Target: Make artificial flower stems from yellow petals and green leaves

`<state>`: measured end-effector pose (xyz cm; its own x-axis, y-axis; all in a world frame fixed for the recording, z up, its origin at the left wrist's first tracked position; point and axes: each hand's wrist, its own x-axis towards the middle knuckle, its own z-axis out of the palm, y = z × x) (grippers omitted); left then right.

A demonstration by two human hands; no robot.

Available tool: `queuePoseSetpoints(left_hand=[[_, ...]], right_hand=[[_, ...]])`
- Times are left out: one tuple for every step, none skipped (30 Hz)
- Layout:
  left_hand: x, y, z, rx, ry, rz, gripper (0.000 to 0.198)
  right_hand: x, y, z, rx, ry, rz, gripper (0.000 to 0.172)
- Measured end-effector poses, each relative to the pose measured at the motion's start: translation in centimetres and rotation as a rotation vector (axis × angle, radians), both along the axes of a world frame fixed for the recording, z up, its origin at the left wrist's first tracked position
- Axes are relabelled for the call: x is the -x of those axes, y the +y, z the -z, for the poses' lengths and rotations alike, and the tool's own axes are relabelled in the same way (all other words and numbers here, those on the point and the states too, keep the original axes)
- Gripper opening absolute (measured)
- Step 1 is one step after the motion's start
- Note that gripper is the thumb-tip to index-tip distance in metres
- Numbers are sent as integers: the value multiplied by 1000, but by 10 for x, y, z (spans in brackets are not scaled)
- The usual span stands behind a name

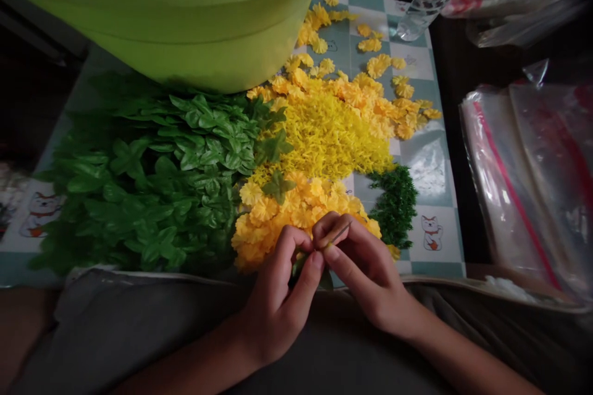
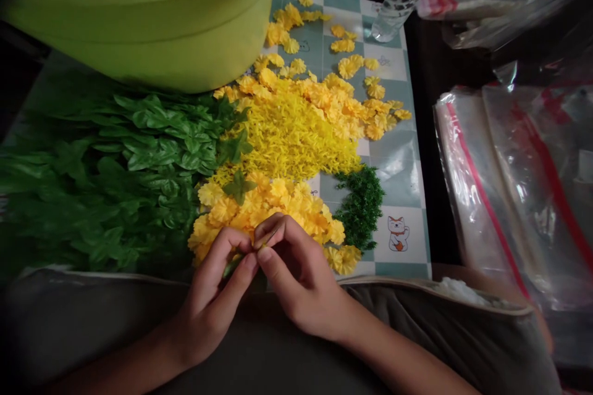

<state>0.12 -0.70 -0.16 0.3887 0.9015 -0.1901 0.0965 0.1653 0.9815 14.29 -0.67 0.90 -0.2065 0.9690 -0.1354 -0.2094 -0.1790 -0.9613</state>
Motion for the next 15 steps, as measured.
queuePoseSetpoints(left_hand=[[0, 0, 0, 5, -2, 3, 9], [0, 0, 0, 15, -6, 5, 9], [0, 0, 0, 26, -12, 7, 9], [0, 0, 1, 37, -17, 6, 9], [0, 0, 1, 47, -23, 6, 9], [0, 0, 1, 58, -27, 7, 10], [0, 0, 2, 67, -29, 10, 10], [0, 0, 2, 73, -29, 13, 11], [0, -1, 2, 74, -29, 16, 11], [0, -1, 1, 75, -30, 17, 11], [0, -1, 1, 74, -31, 18, 11], [0, -2, 1, 75, -31, 18, 11], [1, -2, 1, 78, -32, 18, 11], [1, -2, 0, 82, -33, 20, 11], [1, -2, 0, 85, -34, 23, 10]], right_hand=[[1, 0, 0, 4, 3, 3, 9], [1, 0, 0, 10, 8, 6, 9], [0, 0, 0, 15, 16, 8, 9], [0, 0, 0, 21, 24, 13, 9], [-1, 1, 0, 24, 29, 19, 9], [-2, 1, -1, 28, 28, 25, 9], [-2, 2, -1, 31, 24, 31, 9], [-3, 2, -2, 32, 23, 34, 9], [-4, 3, -2, 33, 31, 35, 9], [-4, 3, -2, 38, 48, 37, 8], [-5, 3, -2, 43, 73, 37, 7], [-5, 3, -2, 49, 100, 40, 7], [-5, 3, -2, 52, 124, 41, 7], [-5, 4, -3, 53, 140, 44, 6], [-6, 4, -3, 52, 148, 49, 7]])
